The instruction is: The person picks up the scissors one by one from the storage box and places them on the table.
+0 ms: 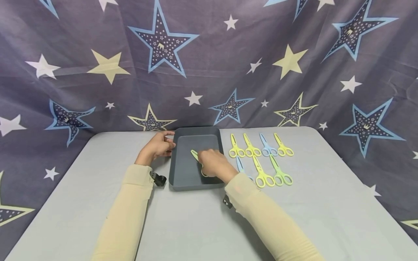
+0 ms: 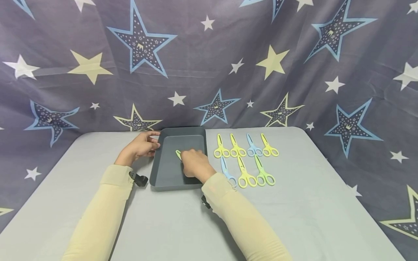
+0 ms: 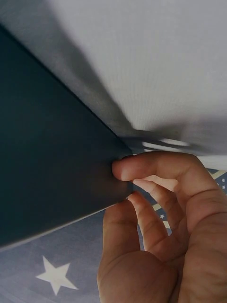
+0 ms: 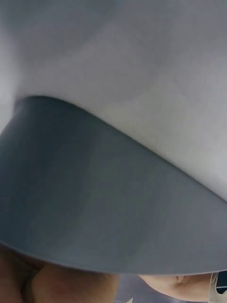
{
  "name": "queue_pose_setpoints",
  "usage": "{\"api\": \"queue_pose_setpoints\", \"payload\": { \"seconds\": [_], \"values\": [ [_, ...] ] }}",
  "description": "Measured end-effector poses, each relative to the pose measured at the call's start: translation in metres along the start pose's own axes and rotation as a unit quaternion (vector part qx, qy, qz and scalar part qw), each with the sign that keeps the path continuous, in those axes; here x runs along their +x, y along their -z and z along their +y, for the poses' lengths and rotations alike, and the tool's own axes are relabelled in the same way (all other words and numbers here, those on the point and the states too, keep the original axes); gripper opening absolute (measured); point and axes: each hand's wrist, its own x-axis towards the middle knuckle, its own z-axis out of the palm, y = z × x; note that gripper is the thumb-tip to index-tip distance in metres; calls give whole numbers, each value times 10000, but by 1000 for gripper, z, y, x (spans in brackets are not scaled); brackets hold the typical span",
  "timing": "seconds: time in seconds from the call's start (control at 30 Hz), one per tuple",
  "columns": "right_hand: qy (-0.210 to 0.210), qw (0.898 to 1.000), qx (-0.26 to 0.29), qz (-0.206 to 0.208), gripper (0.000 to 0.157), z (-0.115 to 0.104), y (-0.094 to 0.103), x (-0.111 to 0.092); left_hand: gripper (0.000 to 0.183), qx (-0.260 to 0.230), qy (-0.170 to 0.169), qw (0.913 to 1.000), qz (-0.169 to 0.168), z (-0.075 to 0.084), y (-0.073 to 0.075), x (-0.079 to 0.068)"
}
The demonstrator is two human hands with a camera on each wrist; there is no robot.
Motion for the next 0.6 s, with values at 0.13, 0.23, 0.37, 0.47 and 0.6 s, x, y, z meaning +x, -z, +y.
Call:
{"api": "queue_pose_setpoints", "payload": {
  "seconds": [0.13,0.23,0.37,0.47,0.6],
  "values": [
    [4,9999,-81,-71,31,0,-1,-1,66,9,-15,10000,31,0,0,1],
    [71,9998,-89,-151,35,-1,-1,-1,66,1,-27,10000,35,-1,0,1],
    [149,9994,-157,-255,32,-1,-2,-2,67,-30,-25,10000,26,-1,0,0],
    [199,9991,-209,-321,29,-1,-2,-2,67,-25,-19,10000,25,-1,0,0],
    [330,9983,-289,-395,25,-2,-3,-2,67,16,-27,10000,16,-1,0,0]
  ]
}}
